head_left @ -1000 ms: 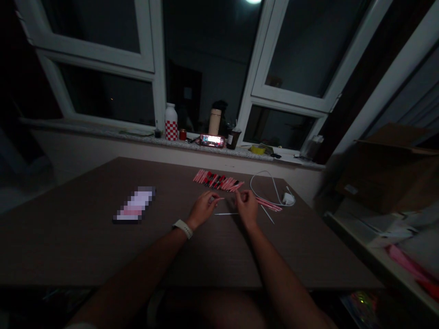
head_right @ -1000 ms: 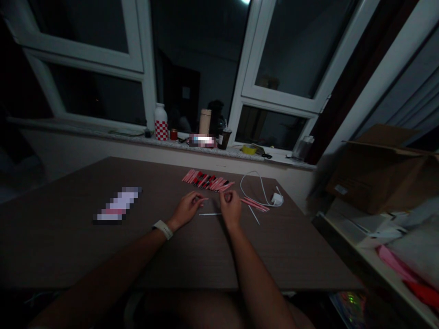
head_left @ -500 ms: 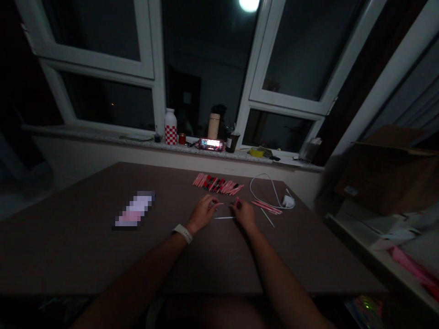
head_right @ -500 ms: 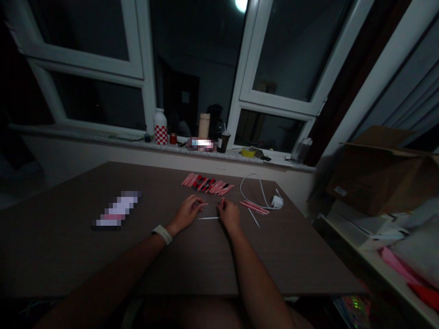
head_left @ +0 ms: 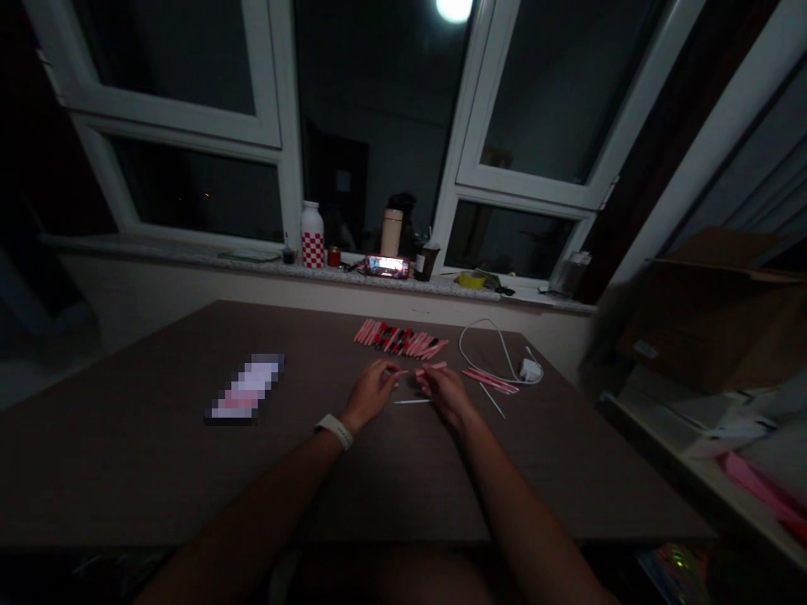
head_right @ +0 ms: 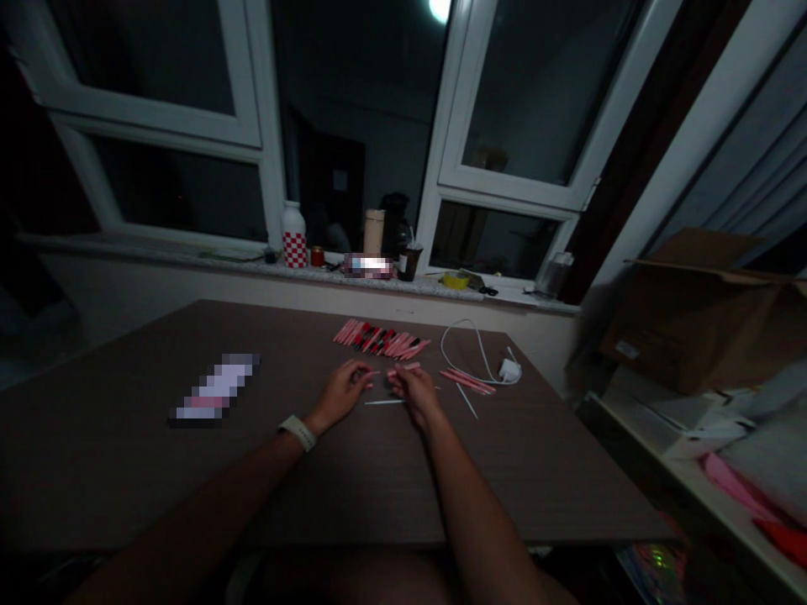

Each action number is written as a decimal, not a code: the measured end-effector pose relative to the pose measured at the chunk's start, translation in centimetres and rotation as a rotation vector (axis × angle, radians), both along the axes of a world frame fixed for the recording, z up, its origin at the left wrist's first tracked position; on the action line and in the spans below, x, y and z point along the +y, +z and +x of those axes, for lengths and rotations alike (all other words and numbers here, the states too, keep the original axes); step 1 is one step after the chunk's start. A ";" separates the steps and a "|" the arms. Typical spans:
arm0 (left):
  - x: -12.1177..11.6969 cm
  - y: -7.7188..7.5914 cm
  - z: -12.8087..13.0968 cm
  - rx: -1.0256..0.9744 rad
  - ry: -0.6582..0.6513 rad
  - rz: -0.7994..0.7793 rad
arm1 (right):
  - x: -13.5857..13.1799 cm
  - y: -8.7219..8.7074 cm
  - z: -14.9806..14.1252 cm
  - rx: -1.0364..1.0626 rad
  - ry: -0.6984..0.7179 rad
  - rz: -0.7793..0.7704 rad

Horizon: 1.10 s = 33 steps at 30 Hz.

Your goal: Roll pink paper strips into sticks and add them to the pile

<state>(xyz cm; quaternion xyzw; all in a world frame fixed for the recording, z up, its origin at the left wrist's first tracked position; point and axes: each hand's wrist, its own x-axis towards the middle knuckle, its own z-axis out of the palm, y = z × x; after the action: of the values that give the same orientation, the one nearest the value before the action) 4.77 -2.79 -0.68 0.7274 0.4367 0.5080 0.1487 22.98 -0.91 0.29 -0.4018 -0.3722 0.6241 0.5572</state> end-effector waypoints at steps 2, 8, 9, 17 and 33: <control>0.0 0.1 0.0 0.018 0.010 0.011 | -0.1 0.0 -0.1 0.025 0.037 -0.007; -0.3 0.4 0.1 0.042 -0.010 0.006 | -0.4 -0.3 -0.3 0.045 0.111 0.005; -0.3 0.5 0.1 0.039 -0.016 0.004 | -0.5 -0.3 -0.3 0.047 0.116 0.016; -0.5 0.7 0.2 -0.009 -0.030 -0.036 | -0.9 -0.3 -0.8 0.078 0.092 0.048; -0.8 1.2 0.3 -0.281 -0.024 -0.169 | -1.3 -0.3 -0.5 0.045 0.282 0.049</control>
<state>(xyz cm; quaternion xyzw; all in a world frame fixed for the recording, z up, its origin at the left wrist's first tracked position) 5.11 -3.56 0.48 0.6393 0.4439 0.5644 0.2750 22.43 -2.23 -0.01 -0.3178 -0.4272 0.6959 0.4819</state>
